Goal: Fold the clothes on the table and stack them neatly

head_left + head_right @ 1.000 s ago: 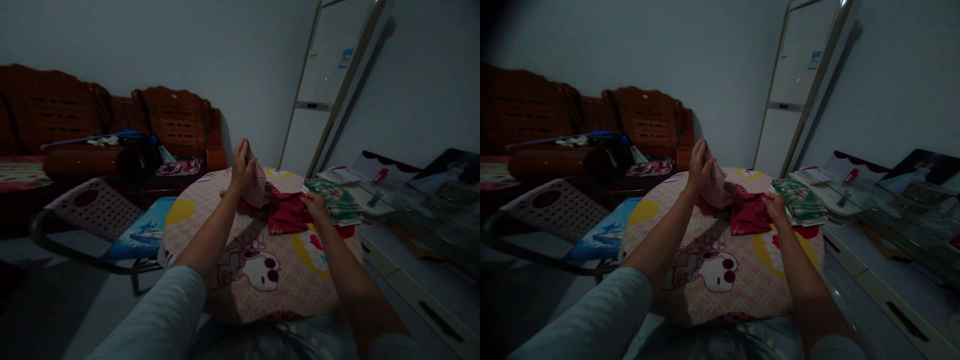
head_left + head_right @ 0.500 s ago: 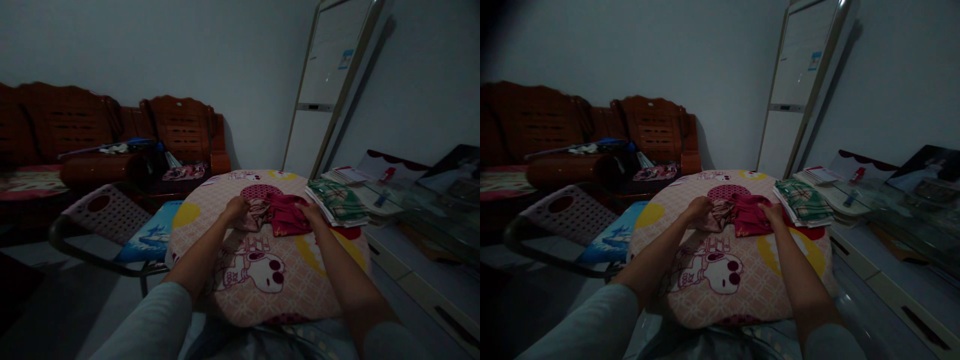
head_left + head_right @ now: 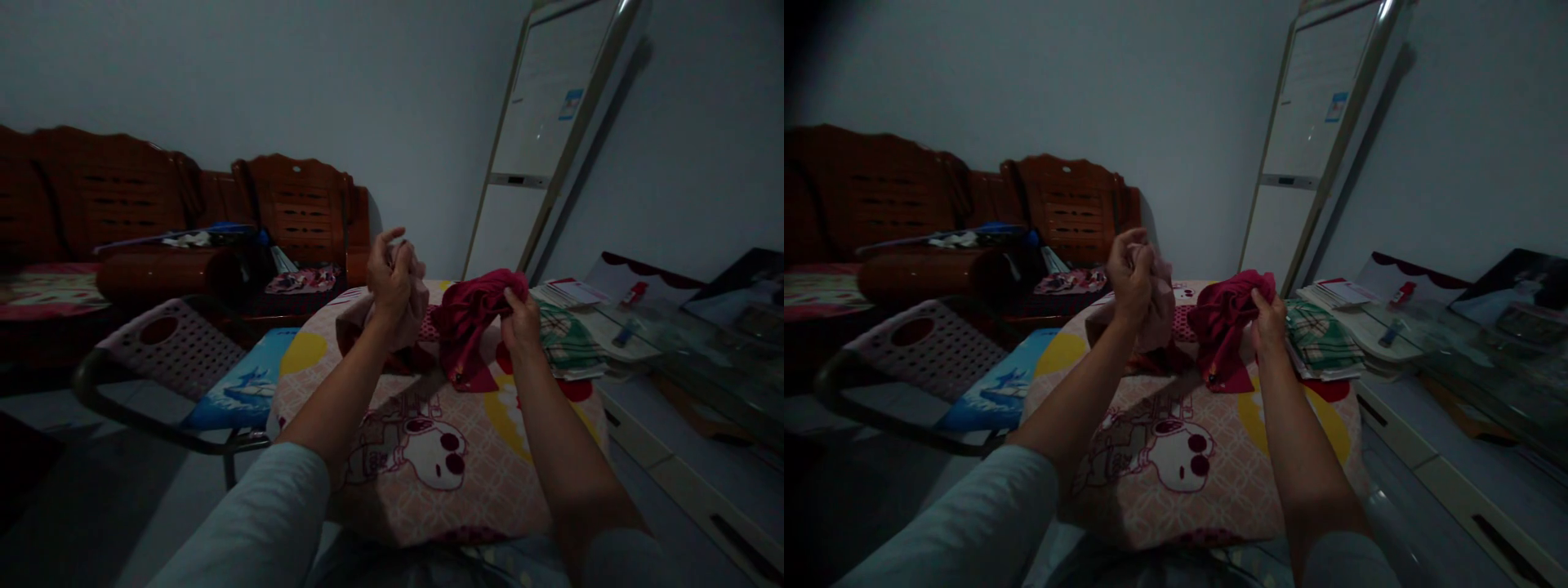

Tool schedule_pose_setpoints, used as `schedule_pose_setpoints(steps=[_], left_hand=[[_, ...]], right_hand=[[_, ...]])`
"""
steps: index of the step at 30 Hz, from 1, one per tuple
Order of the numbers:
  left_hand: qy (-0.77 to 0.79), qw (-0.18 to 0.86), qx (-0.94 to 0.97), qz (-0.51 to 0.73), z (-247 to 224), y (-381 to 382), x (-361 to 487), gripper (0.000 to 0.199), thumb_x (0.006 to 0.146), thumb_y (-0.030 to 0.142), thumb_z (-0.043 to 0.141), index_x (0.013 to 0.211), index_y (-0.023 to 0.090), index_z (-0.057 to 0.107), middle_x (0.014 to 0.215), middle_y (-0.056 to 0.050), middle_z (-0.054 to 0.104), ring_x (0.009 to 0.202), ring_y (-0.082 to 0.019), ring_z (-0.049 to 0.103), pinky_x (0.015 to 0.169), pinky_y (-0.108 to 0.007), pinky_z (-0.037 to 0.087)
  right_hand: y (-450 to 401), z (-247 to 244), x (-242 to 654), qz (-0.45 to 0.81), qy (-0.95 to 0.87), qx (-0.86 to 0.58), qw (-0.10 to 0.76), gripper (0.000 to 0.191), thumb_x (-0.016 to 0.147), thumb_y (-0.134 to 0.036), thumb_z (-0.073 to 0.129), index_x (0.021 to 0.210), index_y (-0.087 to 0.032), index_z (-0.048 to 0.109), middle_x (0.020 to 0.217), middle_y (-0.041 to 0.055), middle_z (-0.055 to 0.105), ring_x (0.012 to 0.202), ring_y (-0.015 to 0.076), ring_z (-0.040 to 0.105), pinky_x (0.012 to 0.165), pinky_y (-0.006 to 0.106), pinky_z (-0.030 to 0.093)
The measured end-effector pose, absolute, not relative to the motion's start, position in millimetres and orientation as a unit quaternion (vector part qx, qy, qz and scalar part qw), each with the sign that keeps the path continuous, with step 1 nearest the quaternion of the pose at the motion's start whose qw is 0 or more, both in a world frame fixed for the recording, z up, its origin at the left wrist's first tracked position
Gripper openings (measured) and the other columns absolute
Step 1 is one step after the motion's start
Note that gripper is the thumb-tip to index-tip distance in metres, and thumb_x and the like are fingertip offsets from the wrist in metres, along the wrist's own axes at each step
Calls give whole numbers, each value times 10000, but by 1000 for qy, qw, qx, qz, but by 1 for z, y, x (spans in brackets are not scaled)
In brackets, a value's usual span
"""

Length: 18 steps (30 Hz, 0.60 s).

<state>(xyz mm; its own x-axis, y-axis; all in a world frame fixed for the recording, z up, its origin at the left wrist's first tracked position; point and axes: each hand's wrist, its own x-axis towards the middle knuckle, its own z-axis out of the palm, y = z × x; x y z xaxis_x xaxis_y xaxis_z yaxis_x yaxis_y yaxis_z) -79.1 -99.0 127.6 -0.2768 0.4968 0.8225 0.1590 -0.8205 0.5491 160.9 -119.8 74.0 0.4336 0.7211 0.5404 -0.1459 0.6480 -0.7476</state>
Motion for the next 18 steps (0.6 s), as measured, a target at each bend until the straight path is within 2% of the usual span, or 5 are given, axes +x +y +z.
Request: schedule_pose_setpoints(steps=[5, 9, 12, 15, 18], left_hand=[[290, 264, 806, 444, 48, -125, -73, 672, 758, 307, 718, 1373, 143, 502, 978, -45, 705, 865, -177, 636, 839, -305, 514], [316, 277, 867, 267, -4, -130, -71, 273, 713, 234, 661, 966, 145, 713, 864, -25, 729, 780, -174, 630, 764, -271, 518], [433, 227, 794, 362, 3, -118, -80, 151, 733, 166, 571, 806, 157, 703, 775, -21, 711, 764, -168, 632, 743, -248, 500], [550, 93, 629, 542, 49, -93, -109, 151, 741, 140, 544, 818, 153, 673, 817, -48, 698, 801, -176, 631, 758, -257, 484], [580, -36, 477, 660, 95, -73, -142, 166, 794, 159, 518, 911, 142, 635, 868, -57, 675, 828, -175, 610, 786, -273, 475]], right_hand=[[-152, 61, 148, 447, -541, -358, 616, 214, 594, -291, 744, 768, -175, 696, 726, 1, 710, 680, 176, 652, 693, 306, 530], [-170, 33, 135, 531, -606, -405, 432, 273, 603, -357, 795, 751, -143, 710, 673, -1, 691, 608, 152, 613, 596, 266, 472], [-172, 20, 136, 494, -606, -425, 455, 342, 644, -437, 788, 819, -150, 724, 734, 19, 717, 678, 165, 643, 655, 283, 489], [-167, 8, 149, 431, -583, -469, 504, 388, 612, -432, 796, 892, -169, 735, 745, 28, 735, 712, 175, 665, 693, 294, 503], [-162, -6, 160, 422, -559, -521, 488, 414, 600, -368, 783, 966, -179, 735, 777, 37, 751, 669, 164, 668, 615, 267, 493]])
